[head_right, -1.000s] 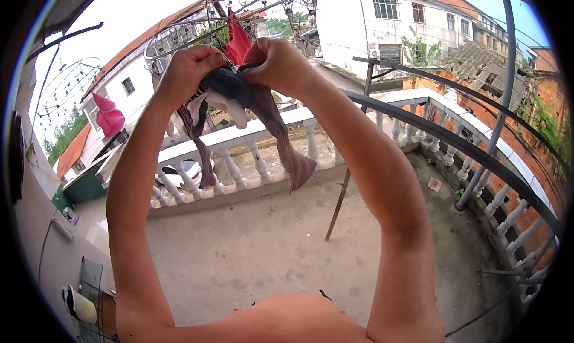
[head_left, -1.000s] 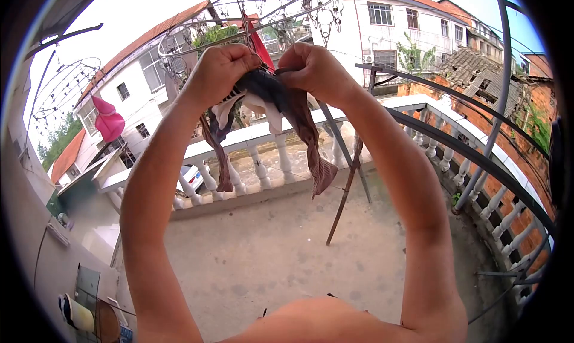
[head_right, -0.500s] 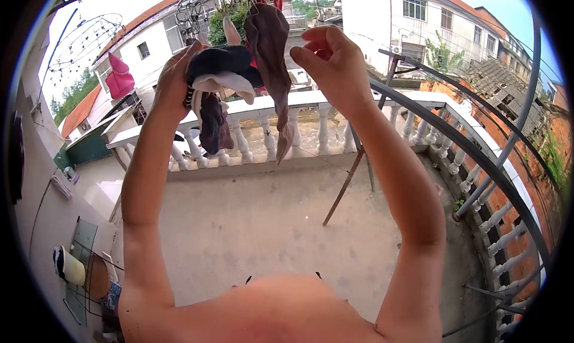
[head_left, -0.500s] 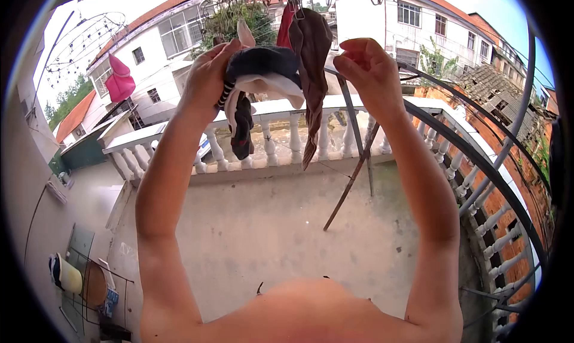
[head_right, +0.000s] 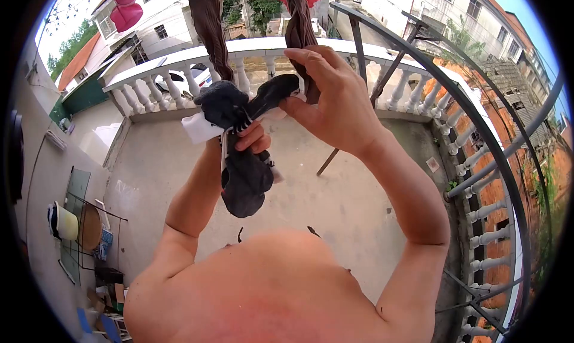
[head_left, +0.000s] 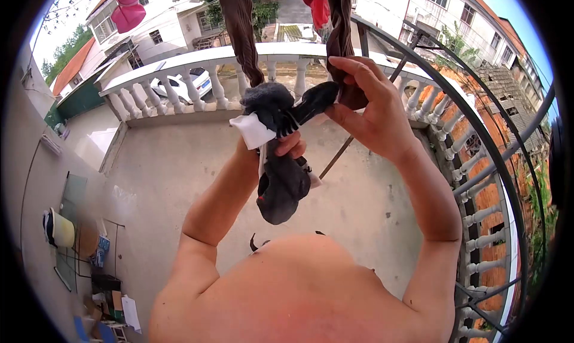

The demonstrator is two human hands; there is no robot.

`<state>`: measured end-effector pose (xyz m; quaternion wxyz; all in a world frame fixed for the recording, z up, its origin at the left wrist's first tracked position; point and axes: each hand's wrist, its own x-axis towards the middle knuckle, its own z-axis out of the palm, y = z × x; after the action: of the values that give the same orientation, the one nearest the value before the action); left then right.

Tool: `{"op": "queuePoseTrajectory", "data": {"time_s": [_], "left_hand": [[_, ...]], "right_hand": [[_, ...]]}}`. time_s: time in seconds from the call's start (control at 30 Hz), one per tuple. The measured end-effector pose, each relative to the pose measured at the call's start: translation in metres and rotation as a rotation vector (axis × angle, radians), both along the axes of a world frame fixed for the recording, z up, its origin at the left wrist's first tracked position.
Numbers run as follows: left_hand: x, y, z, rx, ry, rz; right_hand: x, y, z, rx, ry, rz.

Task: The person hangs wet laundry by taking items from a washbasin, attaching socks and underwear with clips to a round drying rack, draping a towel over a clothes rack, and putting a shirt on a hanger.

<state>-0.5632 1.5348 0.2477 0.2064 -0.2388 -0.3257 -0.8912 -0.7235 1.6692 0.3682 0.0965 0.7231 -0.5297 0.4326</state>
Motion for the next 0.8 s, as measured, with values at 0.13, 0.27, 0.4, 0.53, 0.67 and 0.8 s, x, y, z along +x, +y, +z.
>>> {"op": "queuePoseTrajectory", "data": {"time_s": [0.13,0.27,0.4,0.53,0.67,0.8], "left_hand": [[-0.007,0.012,-0.003,0.012,0.026,-0.188],[-0.010,0.032,-0.003,0.216,-0.091,-0.127],[-0.017,0.051,0.005,0.373,-0.376,-0.022],[-0.023,0.058,-0.004,0.252,-0.368,0.065],[-0.033,0.044,-0.017,0.134,-0.394,0.099],[-0.041,0.037,-0.020,0.155,-0.506,0.060]], "right_hand": [[-0.014,-0.002,-0.029,0.235,-0.199,0.207],[-0.024,0.000,-0.053,0.391,-0.795,0.407],[-0.033,0.000,-0.052,0.367,-1.141,0.322],[-0.046,0.000,-0.054,0.442,-1.213,0.204],[-0.063,-0.002,-0.064,0.469,-1.207,0.155],[-0.087,-0.005,-0.074,0.421,-1.145,0.100]]}}
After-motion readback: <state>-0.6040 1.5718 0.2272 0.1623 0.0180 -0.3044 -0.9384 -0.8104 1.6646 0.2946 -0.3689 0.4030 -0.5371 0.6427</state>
